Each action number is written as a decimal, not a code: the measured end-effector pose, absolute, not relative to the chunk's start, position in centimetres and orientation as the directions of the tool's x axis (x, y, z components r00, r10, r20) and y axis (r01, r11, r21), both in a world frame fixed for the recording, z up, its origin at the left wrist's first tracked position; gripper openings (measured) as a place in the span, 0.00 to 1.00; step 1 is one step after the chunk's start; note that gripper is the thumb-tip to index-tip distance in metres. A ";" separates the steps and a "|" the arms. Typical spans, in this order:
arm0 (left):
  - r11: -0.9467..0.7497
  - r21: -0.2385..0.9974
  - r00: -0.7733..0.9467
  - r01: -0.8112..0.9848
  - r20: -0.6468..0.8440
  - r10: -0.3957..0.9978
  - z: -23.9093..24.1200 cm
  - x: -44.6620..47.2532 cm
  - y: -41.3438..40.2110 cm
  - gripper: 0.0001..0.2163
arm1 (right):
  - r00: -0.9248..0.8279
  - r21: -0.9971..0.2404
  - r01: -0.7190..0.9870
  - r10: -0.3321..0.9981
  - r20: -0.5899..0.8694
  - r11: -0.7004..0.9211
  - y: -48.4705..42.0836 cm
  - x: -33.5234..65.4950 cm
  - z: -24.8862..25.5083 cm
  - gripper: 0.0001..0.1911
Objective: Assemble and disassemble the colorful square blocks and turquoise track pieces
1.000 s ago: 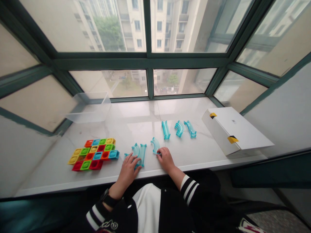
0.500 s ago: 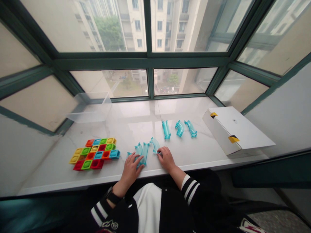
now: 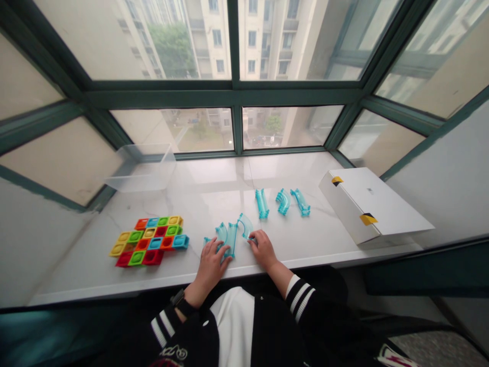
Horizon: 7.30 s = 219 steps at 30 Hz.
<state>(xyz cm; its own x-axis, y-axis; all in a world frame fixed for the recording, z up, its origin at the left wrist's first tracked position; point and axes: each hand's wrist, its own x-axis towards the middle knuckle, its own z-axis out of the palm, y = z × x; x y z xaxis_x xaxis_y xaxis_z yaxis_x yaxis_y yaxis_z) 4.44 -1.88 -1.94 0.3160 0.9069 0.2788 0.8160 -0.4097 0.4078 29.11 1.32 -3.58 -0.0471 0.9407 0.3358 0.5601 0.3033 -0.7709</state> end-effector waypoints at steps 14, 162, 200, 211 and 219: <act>-0.441 0.533 0.296 0.722 0.339 0.893 -0.4 5.9 -1.8 0.17 | -0.129 -0.762 0.531 0.924 0.360 0.371 1.2 29.1 -2.9 0.03; -0.315 0.504 0.163 0.804 0.324 0.932 -5.7 0.5 -2.4 0.28 | -0.504 -0.439 0.733 0.848 0.165 0.520 2.0 24.1 -2.1 0.17; -0.436 0.369 0.333 0.821 0.311 0.890 -3.6 4.0 -1.2 0.19 | -0.231 -0.604 0.706 0.926 0.297 0.370 -0.5 28.2 -3.0 0.18; -0.436 0.381 0.328 0.815 0.317 0.890 -3.8 3.9 -1.0 0.18 | -0.357 -0.648 0.633 0.902 0.241 0.424 -0.6 30.9 -2.0 0.11; -0.443 0.394 0.323 0.806 0.334 0.885 -4.0 3.8 -0.9 0.18 | -0.285 -0.656 0.641 0.917 0.279 0.398 -0.1 32.0 -0.6 0.10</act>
<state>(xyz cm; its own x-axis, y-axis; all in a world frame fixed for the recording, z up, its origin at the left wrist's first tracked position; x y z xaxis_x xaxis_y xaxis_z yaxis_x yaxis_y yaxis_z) 3.80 -0.89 -3.95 0.3233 0.8854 0.3340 0.8056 -0.4427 0.3937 32.00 -0.11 -0.63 -0.2850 0.9171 0.2786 0.6412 0.3985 -0.6558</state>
